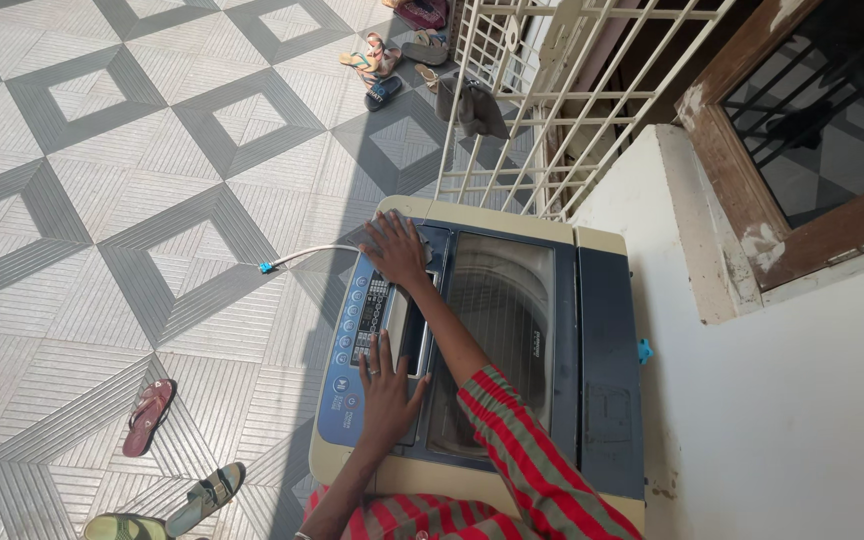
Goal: The person wipes the exterior top and lid of a washing machine using a cloth.
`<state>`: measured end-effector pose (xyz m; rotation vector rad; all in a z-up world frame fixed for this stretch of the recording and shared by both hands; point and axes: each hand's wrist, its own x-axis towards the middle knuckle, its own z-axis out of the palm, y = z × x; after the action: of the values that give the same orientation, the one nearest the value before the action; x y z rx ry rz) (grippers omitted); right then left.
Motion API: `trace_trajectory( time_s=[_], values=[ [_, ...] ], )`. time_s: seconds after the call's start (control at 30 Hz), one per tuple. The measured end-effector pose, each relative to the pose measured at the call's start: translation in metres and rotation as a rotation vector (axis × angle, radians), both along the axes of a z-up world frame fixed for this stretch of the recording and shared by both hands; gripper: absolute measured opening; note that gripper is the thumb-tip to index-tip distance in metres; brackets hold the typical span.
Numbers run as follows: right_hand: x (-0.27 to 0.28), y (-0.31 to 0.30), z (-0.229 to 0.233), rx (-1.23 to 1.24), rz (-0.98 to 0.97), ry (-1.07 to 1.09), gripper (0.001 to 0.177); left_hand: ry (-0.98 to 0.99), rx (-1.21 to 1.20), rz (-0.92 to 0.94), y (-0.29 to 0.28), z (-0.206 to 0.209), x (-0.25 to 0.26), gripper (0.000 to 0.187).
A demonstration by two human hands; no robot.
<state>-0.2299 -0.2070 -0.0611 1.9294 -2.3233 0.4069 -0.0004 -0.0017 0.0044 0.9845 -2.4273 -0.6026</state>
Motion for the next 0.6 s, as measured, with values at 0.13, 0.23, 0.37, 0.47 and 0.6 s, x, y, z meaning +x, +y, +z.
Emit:
trace_trajectory(
  time_s=[0.13,0.23,0.37,0.47,0.6],
  values=[
    [-0.05,0.03,0.011,-0.034,-0.113,-0.018,0.065,0.047,-0.011,-0.013,0.0,-0.002,0.005,0.053],
    [-0.1,0.077,0.017,-0.106,-0.21,-0.032,0.063,0.047,-0.006,-0.01,0.0,-0.001,0.004,0.051],
    [-0.151,0.151,0.028,-0.129,-0.319,0.022,0.064,0.064,-0.037,-0.012,0.0,-0.001,0.003,0.051],
    [-0.161,0.192,0.023,-0.136,-0.355,0.027,0.065,0.041,-0.067,-0.012,0.002,-0.003,0.003,0.053],
    [-0.15,0.22,0.007,-0.137,-0.441,0.071,0.062,0.002,-0.076,-0.019,0.002,-0.003,0.003,0.056]
  ],
)
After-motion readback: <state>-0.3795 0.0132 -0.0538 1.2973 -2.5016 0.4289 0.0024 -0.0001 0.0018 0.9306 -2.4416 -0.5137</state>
